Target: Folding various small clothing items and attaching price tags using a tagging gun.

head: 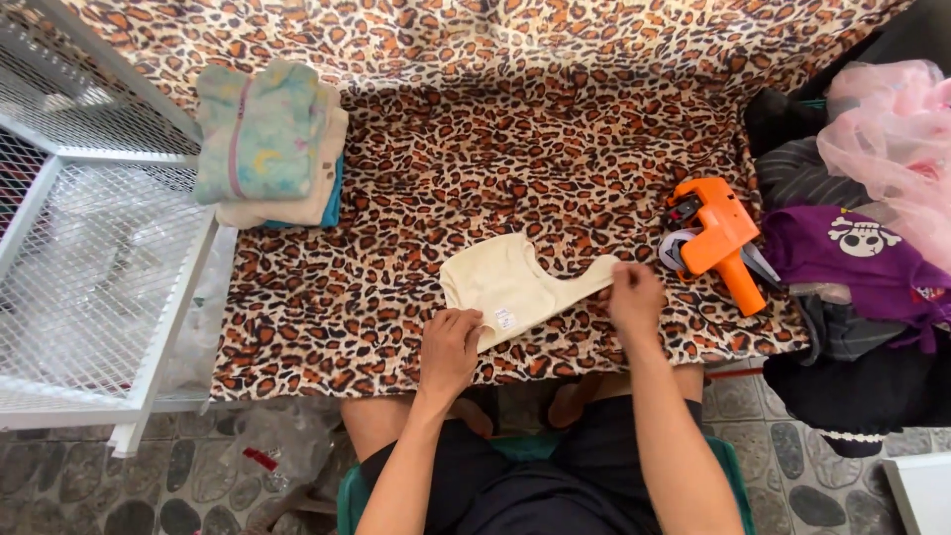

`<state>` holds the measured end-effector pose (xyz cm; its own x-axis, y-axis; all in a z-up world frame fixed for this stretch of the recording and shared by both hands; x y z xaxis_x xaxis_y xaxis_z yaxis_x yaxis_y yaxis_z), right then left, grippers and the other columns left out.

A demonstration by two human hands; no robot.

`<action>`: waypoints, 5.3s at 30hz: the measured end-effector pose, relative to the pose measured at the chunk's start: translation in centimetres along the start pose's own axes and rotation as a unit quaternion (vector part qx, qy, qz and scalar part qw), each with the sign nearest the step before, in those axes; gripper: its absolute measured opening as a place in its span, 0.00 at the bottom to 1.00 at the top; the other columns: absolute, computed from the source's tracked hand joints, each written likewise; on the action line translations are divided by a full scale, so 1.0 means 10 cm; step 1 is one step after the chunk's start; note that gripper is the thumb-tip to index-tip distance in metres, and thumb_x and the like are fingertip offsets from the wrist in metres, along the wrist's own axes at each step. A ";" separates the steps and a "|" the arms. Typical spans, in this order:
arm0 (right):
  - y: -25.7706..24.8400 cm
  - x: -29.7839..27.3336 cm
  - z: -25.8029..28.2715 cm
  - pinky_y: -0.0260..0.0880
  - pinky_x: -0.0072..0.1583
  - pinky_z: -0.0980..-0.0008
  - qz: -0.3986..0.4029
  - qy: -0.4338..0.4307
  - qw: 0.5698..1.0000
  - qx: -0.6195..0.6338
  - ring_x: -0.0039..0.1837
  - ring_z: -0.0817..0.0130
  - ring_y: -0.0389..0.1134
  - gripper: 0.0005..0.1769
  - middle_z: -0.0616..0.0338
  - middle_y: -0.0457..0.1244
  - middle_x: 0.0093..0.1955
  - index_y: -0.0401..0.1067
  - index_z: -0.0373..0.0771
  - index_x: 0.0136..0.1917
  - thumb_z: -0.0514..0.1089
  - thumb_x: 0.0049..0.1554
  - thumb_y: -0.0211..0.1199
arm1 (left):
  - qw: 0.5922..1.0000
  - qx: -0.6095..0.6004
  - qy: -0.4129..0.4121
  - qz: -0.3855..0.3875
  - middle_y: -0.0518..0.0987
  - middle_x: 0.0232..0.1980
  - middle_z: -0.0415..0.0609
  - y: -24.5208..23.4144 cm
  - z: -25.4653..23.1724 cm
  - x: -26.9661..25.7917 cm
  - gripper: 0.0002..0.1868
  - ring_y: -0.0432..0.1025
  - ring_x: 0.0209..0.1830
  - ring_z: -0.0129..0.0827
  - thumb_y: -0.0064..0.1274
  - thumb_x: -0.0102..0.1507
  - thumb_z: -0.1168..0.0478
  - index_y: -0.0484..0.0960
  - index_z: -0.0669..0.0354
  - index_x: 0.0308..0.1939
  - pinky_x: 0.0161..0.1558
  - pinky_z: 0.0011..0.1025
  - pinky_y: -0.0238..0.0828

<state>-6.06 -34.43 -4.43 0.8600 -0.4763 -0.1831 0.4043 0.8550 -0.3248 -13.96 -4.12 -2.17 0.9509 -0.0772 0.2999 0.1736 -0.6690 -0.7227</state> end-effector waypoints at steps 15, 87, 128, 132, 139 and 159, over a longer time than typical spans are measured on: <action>0.57 -1.11 0.66 0.54 0.74 0.39 0.264 -0.348 0.834 -0.338 0.69 0.51 0.67 0.15 0.50 0.68 0.65 0.80 0.39 0.58 0.46 0.64 0.57 | 0.996 -0.085 -0.009 -0.010 0.87 0.44 0.46 -0.23 -0.11 0.01 0.03 0.78 0.52 0.39 0.57 0.66 0.64 0.85 0.55 0.39 0.49 0.34 0.70; 0.23 -0.24 0.66 0.72 0.51 0.61 0.102 -0.174 0.969 -0.140 0.51 0.54 0.71 0.23 0.47 0.66 0.53 0.73 0.34 0.63 0.41 0.56 0.70 | 0.996 -0.020 -0.085 -0.004 0.77 0.59 0.55 -0.09 -0.37 0.44 0.20 0.71 0.56 0.44 0.58 0.65 0.54 0.84 0.57 0.58 0.53 0.37 0.68; -1.12 0.49 0.36 0.49 0.63 0.32 -0.121 -0.141 0.870 -0.457 0.71 0.33 0.51 0.46 0.33 0.53 0.75 0.56 0.31 0.78 0.44 0.49 0.65 | 0.974 0.082 -0.017 0.209 0.63 0.77 0.60 0.18 -0.47 0.56 0.37 0.50 0.81 0.53 0.52 0.63 0.39 0.73 0.57 0.70 0.78 0.48 0.36; -1.38 0.98 0.05 0.56 0.58 0.31 -0.100 -0.107 0.840 -0.523 0.65 0.36 0.61 0.40 0.39 0.63 0.66 0.69 0.36 0.73 0.54 0.50 0.64 | 0.975 0.072 -0.031 0.210 0.62 0.78 0.58 0.19 -0.43 0.57 0.36 0.49 0.82 0.51 0.53 0.63 0.39 0.75 0.55 0.69 0.79 0.46 0.34; -1.32 0.83 0.01 0.68 0.51 0.50 -0.074 -0.193 0.831 -0.516 0.58 0.47 0.68 0.34 0.45 0.62 0.61 0.70 0.34 0.70 0.56 0.58 0.61 | 0.979 0.060 -0.038 0.189 0.63 0.77 0.56 0.27 -0.30 0.52 0.37 0.50 0.81 0.49 0.53 0.61 0.37 0.76 0.54 0.68 0.79 0.46 0.37; 0.00 -0.54 1.28 0.72 0.55 0.50 0.365 -0.057 0.856 -0.362 0.52 0.44 0.75 0.30 0.35 0.71 0.48 0.75 0.28 0.62 0.54 0.55 0.65 | 0.993 0.014 -0.077 0.092 0.63 0.74 0.60 0.19 -0.26 0.47 0.28 0.47 0.82 0.55 0.60 0.52 0.47 0.78 0.56 0.52 0.78 0.55 0.36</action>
<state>-6.76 -29.21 8.45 0.8424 0.1891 -0.5046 -0.5173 0.5460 -0.6589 -9.86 -7.67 -0.47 0.9947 -0.0810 0.0641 -0.0016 -0.6331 -0.7741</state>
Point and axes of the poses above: each hand's wrist, its own x-axis towards the middle knuckle, its own y-axis out of the palm, z = x × y, the point moved 4 cm from there along x, towards the middle knuckle
